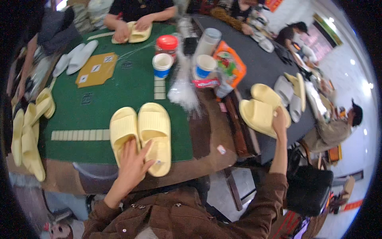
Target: The person pairs slippers together by hand, threading plastic fasteners through each pair of slippers and securing them before setting them aside.
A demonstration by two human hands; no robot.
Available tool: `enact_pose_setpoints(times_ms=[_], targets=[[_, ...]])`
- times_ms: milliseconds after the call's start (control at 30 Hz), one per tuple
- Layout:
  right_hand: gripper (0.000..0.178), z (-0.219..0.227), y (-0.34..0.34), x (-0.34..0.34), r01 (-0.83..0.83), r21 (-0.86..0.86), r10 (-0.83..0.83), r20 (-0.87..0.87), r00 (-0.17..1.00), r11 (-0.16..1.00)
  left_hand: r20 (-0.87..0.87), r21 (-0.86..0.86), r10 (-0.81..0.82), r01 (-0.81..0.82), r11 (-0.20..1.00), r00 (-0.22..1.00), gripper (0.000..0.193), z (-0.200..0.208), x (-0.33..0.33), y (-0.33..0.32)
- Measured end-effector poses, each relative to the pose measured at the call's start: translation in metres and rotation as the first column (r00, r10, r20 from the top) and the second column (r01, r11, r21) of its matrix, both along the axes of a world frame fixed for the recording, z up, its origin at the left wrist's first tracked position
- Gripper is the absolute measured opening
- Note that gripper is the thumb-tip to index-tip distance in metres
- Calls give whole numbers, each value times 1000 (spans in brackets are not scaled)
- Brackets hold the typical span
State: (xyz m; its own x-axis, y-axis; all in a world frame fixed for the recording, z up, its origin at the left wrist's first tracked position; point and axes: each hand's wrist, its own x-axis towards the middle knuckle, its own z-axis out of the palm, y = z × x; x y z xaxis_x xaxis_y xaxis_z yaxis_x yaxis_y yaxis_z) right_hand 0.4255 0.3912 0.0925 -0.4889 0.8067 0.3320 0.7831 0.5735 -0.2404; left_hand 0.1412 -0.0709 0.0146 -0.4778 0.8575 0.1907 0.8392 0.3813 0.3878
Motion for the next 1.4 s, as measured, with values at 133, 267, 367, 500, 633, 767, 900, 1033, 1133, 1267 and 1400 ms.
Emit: enact_pose_setpoints(times_ms=[133, 267, 367, 500, 633, 767, 900, 1033, 1133, 1267, 1400], targets=[[39, 7, -30, -12, -8, -177, -2, -59, 998, 984, -69, 34, 65, -63, 997, 996, 65, -14, -3, 9], [37, 1, -87, -26, -85, -383, 4, -208, 978, 920, -59, 63, 81, -78, 995, 995, 63, -18, -8, 6], [26, -9, -137, -40, -132, -346, 27, -292, 956, 929, -44, 61, 79, -76, 995, 996, 60, -13, -12, 3], [25, -22, -208, -74, -292, -422, 223, -205, 953, 858, -45, 88, 103, -99, 991, 994, 56, -13, -21, -13], [27, -45, -257, -120, -396, -560, 245, -326, 913, 728, 22, 138, 219, -220, 966, 975, 50, -15, -34, -44], [29, -58, -282, -161, -435, -475, 255, -397, 882, 765, -46, 236, 360, -340, 910, 932, 40, -8, -53, -70], [31, -87, -292, -194, -464, -531, 305, -363, 880, 709, -128, 234, 477, -441, 867, 870, 36, 0, -94, -101], [33, -89, -296, -199, -467, -424, 369, -295, 881, 776, -54, 292, 544, -508, 810, 837, 26, 25, -158, -117], [33, -90, -296, -199, -465, -412, 363, -305, 881, 784, -83, 298, 610, -565, 770, 788, 15, 29, -228, -118], [33, -90, -298, -200, -409, -418, 342, -230, 911, 811, -126, 277, 674, -627, 728, 728, 22, 41, -335, -130], [34, -89, -302, -199, -421, -384, 363, -217, 906, 822, -204, 335, 696, -619, 710, 689, 52, 40, -387, -149]])
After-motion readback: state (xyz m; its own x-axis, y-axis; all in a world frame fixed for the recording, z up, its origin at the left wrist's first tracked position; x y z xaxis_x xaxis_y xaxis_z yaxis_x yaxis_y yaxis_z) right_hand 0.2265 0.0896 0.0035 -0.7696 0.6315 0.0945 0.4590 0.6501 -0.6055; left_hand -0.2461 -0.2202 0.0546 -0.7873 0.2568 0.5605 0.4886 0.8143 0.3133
